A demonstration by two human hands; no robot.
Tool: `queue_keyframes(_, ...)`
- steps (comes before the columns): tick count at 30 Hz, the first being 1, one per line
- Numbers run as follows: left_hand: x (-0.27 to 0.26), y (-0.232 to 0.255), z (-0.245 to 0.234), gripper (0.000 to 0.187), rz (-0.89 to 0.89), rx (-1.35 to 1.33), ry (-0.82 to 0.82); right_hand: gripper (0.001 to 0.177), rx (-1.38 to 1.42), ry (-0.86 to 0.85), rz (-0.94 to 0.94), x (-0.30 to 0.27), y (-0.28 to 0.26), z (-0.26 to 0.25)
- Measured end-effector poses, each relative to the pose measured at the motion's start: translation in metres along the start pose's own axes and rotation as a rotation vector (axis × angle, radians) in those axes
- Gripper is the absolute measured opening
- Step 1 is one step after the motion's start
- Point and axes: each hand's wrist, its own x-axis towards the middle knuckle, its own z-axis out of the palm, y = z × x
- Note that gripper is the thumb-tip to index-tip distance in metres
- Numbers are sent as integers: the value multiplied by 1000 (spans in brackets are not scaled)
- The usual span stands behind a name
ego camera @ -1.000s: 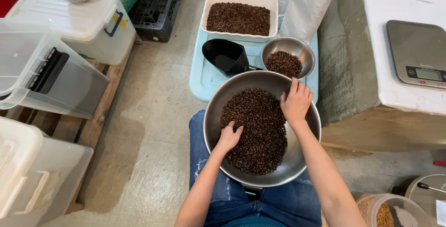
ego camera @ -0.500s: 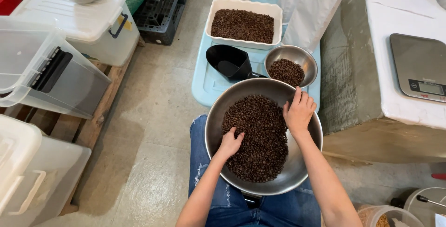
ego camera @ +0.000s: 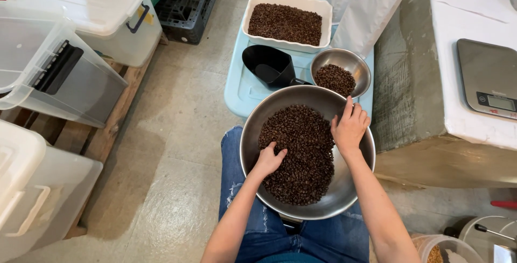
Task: Manually inspecting and sorting roasted coffee beans in a large metal bowl
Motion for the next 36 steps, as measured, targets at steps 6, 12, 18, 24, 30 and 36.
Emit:
queue_keyframes(6, 2, -5, 1, 78, 5, -16, -26, 82, 186, -148, 110, -35, -3, -20)
queue_keyframes(12, -48, 53, -7, 114, 67, 131, -199, 71, 341, -372, 215, -75, -14, -63)
queue_keyframes(18, -11, 8, 18, 138, 76, 206, -270, 86, 898, -962, 847, -124, -31, -42)
queue_keyframes(24, 15, -11, 39, 121, 54, 151, -156, 109, 1215, -1236, 1227, -77, -74, -54)
queue_keyframes(30, 24, 10, 33, 55, 319, -13, 205, 59, 1333, -720, 976, -53, -94, -65)
queue_keyframes(36, 7, 66, 10, 72, 470, 539, 426, 49, 789, -617, 483, -18, -54, -47)
